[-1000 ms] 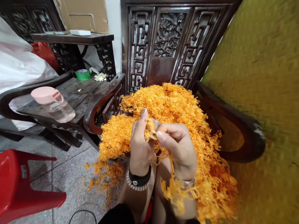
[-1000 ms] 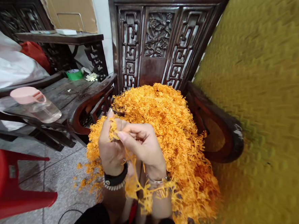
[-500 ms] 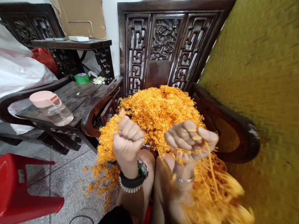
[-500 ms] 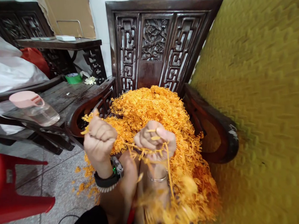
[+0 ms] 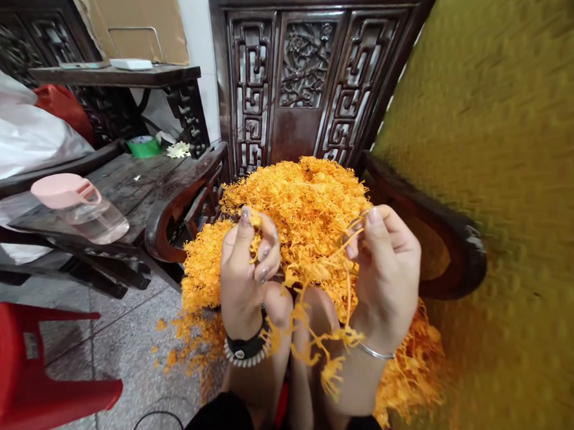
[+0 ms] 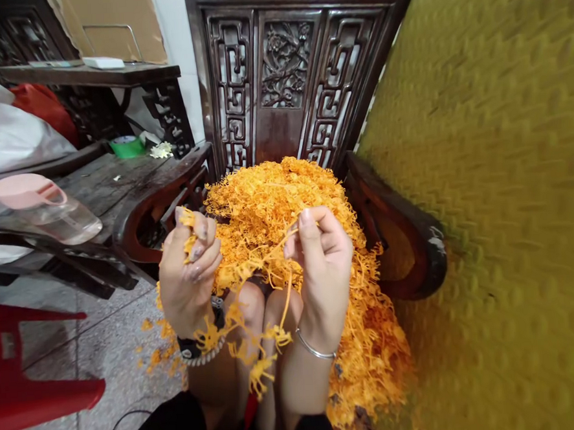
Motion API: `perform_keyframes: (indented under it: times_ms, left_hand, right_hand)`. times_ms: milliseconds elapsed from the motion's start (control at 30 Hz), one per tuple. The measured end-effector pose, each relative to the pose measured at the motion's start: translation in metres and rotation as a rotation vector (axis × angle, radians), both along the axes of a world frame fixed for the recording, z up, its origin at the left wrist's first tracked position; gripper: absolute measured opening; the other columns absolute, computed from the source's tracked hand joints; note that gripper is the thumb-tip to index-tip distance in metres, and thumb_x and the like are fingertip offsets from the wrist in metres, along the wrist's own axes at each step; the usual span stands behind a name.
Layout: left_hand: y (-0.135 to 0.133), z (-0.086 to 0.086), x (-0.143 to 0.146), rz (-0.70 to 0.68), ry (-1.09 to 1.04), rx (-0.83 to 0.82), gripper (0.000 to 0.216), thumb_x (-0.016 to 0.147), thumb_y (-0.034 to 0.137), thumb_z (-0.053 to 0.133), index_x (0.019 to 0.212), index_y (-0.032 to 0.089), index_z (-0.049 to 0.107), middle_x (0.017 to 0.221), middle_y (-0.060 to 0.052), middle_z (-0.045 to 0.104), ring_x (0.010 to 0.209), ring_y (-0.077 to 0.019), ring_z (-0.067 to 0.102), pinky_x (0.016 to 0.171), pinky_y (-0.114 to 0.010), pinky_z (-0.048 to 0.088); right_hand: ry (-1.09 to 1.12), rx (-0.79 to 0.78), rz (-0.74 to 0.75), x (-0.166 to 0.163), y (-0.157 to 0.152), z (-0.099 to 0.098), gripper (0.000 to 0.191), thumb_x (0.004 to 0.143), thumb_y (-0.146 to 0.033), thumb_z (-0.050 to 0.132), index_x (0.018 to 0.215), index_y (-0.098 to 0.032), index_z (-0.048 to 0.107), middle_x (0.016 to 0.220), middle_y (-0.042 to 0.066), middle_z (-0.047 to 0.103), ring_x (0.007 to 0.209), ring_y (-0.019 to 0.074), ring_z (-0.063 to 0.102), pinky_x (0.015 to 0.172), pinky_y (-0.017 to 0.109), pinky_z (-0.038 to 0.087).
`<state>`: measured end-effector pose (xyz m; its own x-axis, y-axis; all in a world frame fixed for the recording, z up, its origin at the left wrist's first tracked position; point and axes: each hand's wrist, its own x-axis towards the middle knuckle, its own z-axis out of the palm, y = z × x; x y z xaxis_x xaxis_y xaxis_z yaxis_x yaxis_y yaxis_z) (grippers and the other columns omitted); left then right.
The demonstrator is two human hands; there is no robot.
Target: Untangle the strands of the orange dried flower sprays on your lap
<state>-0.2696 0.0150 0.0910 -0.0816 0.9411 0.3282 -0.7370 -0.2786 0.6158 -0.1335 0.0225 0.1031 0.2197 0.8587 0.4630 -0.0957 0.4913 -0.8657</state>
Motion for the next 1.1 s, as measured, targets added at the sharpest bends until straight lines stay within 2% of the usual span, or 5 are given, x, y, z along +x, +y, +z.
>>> perform_keyframes:
  times_ms: [233,533,800,967,1100]
  left_hand:
    - [0.019,-0.005,0.003,0.232,0.108,0.023,0.016,0.086,0.033,0.053,0.097,0.023,0.057,0.050,0.008,0.035,0.034,-0.0028,0.027,0.031,-0.015,0.020]
    - [0.022,-0.010,-0.002,0.181,0.055,0.102,0.037,0.081,0.048,0.047,0.060,0.019,0.037,0.046,0.007,0.027,0.035,-0.0035,0.015,0.032,-0.019,0.009]
    - [0.014,-0.008,-0.005,0.097,0.872,0.146,0.042,0.078,0.056,0.052,0.062,0.018,0.042,0.058,0.003,0.034,0.055,-0.0093,0.033,0.051,-0.025,0.027]
    - [0.016,-0.011,-0.002,0.321,0.756,0.083,0.038,0.089,0.046,0.042,0.062,0.019,0.041,0.056,0.003,0.034,0.051,-0.0097,0.032,0.048,-0.026,0.025]
    - [0.022,-0.014,-0.002,0.453,0.670,0.076,0.039,0.090,0.047,0.039,0.062,0.019,0.042,0.056,0.003,0.038,0.051,-0.0095,0.035,0.048,-0.025,0.028]
  right_hand:
    - [0.027,-0.016,-0.047,-0.001,0.000,-0.001,0.024,0.087,-0.035,0.052,0.068,-0.020,0.047,0.058,-0.003,0.051,0.045,0.0058,0.034,0.041,0.022,0.023]
    - [0.019,-0.035,-0.070,-0.001,-0.003,0.001,0.025,0.088,-0.035,0.049,0.068,-0.021,0.041,0.052,-0.006,0.041,0.041,0.0063,0.024,0.038,0.023,0.018]
    - [-0.180,-0.076,-0.032,-0.007,-0.006,0.000,0.016,0.087,-0.034,0.051,0.078,-0.021,0.046,0.057,-0.005,0.047,0.047,0.0070,0.041,0.048,0.021,0.036]
    - [-0.483,0.212,-0.368,-0.017,-0.010,0.004,0.054,0.079,-0.019,0.060,0.128,-0.026,0.037,0.121,0.009,0.050,0.107,0.0217,0.052,0.088,0.040,0.045]
    - [-0.733,0.460,-0.395,-0.023,-0.019,0.008,0.029,0.076,-0.018,0.063,0.103,-0.026,0.057,0.114,0.005,0.058,0.109,0.0261,0.052,0.098,0.051,0.037]
